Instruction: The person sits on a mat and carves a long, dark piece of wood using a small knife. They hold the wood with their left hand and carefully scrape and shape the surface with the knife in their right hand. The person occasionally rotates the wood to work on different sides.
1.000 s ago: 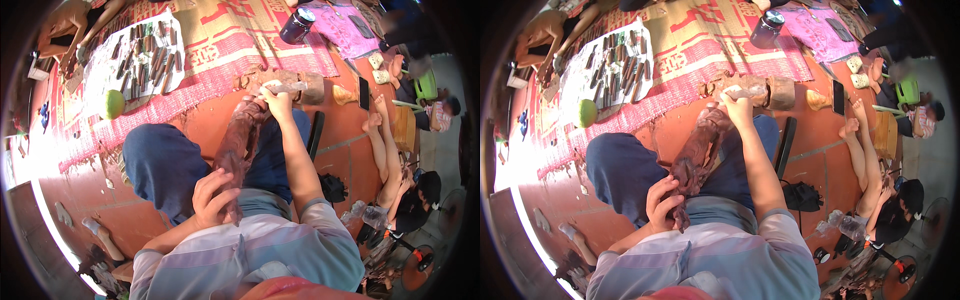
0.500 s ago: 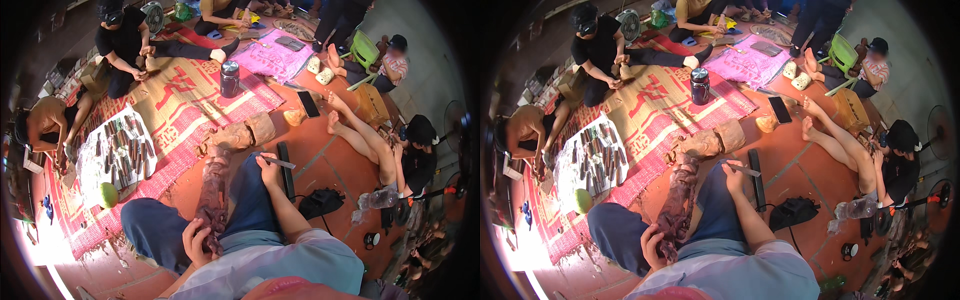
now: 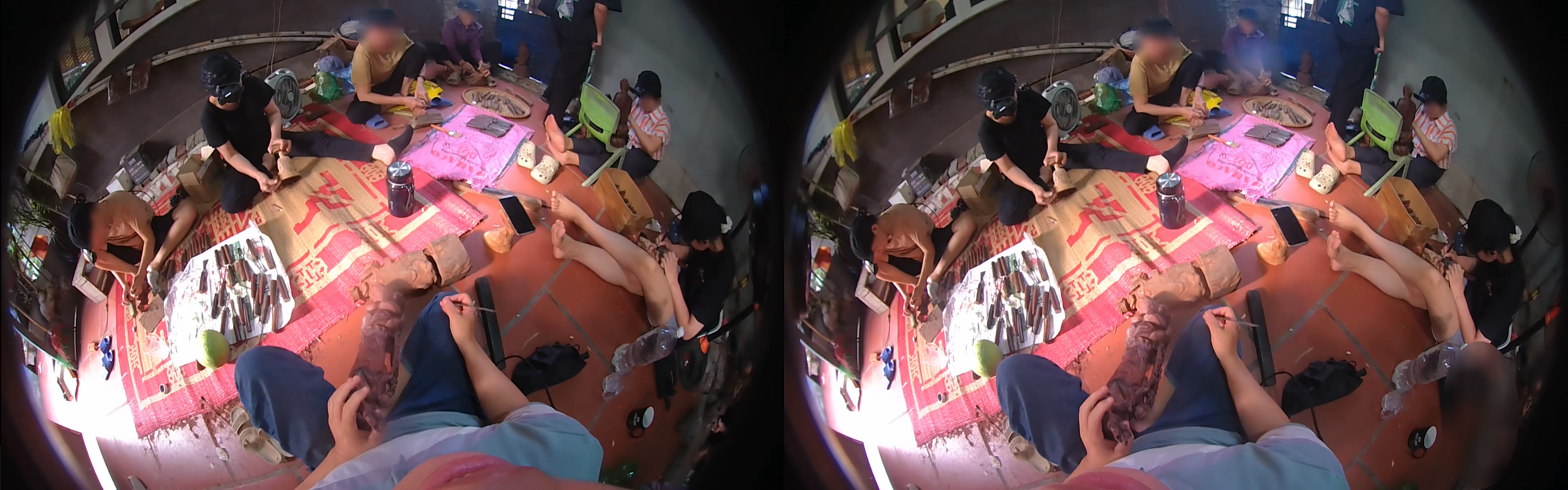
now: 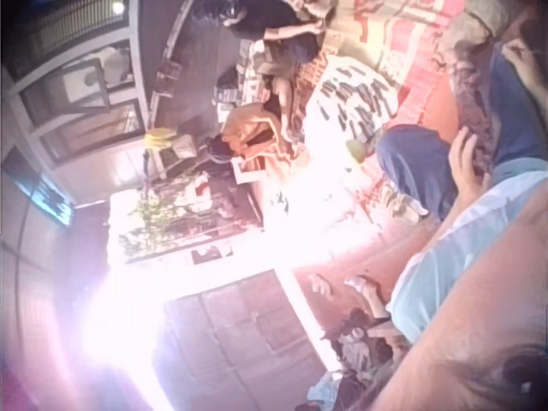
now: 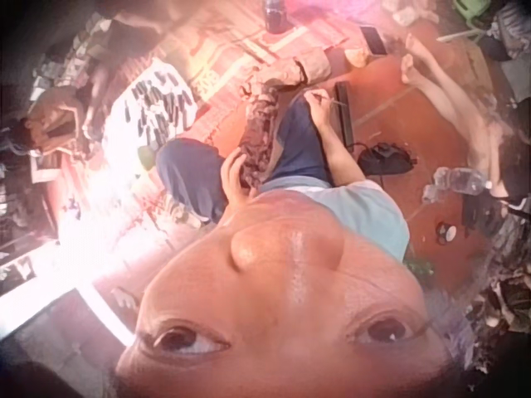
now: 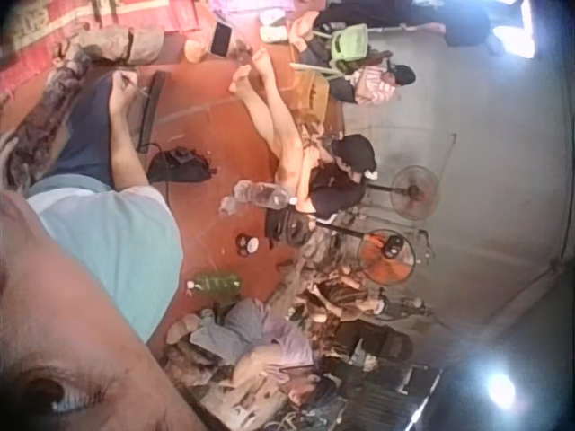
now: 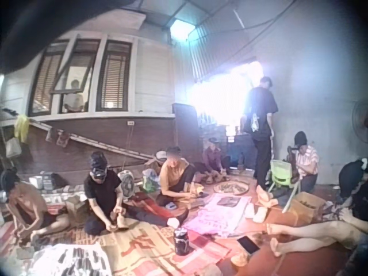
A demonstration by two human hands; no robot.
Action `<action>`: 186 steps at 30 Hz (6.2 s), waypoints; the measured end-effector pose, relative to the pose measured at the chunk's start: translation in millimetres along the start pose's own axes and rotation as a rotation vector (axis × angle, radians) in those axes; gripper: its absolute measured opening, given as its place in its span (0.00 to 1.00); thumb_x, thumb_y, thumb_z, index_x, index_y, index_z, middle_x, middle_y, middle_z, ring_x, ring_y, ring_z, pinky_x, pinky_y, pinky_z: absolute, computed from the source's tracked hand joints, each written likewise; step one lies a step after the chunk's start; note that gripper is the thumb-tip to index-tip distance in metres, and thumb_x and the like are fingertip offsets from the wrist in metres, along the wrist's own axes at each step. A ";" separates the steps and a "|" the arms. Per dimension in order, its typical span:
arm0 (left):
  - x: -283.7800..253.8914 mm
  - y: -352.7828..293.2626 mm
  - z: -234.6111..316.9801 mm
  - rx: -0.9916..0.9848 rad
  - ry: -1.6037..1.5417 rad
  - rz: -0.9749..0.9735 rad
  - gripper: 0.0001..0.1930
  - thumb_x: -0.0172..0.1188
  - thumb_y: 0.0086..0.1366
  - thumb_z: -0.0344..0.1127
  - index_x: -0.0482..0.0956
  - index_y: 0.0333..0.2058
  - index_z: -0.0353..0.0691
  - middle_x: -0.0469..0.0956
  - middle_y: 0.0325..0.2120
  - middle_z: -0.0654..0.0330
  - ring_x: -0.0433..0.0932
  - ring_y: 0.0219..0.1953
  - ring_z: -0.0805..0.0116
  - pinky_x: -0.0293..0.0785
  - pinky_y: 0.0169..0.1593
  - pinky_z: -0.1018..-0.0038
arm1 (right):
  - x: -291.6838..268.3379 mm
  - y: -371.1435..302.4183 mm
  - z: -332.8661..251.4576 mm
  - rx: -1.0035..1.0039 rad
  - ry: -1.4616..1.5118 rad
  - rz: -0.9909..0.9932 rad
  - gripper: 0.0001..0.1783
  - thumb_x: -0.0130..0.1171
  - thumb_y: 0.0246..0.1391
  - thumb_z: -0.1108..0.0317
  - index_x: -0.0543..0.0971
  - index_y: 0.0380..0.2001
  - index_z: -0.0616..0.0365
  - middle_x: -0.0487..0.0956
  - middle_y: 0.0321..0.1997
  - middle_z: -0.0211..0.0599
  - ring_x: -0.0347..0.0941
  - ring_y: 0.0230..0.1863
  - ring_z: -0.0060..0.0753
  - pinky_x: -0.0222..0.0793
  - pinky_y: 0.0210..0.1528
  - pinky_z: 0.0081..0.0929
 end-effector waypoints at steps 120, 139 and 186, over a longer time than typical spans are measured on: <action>43.1 36.3 -3.3 0.023 -0.331 -0.307 0.21 0.58 0.39 0.29 0.80 0.38 0.49 0.74 0.44 0.56 0.71 0.49 0.50 0.64 0.55 0.48 | 52.0 43.7 17.8 0.420 -0.084 -0.205 0.10 0.58 0.48 0.77 0.66 0.24 0.55 0.71 0.24 0.27 0.72 0.24 0.21 0.71 0.26 0.19; 34.3 38.2 -4.4 -0.011 -0.327 -0.313 0.21 0.58 0.40 0.28 0.80 0.38 0.50 0.74 0.44 0.57 0.72 0.49 0.51 0.64 0.56 0.50 | 53.7 63.3 49.7 0.403 -0.046 -0.363 0.05 0.61 0.46 0.79 0.75 0.26 0.60 0.78 0.30 0.35 0.72 0.28 0.20 0.69 0.29 0.16; -9.0 -4.5 -49.1 -0.348 -0.497 0.109 0.25 0.55 0.57 0.31 0.59 0.52 0.34 0.60 0.51 0.47 0.63 0.55 0.58 0.57 0.60 0.65 | 77.8 13.9 24.2 0.404 0.105 -0.182 0.14 0.57 0.56 0.68 0.76 0.44 0.64 0.78 0.40 0.40 0.77 0.40 0.29 0.75 0.43 0.23</action>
Point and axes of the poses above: each hand's wrist, its own y-axis towards the middle knuckle, its own x-axis out of the palm, z = x × y, the point moved 2 cm from there along y, towards the middle knuckle
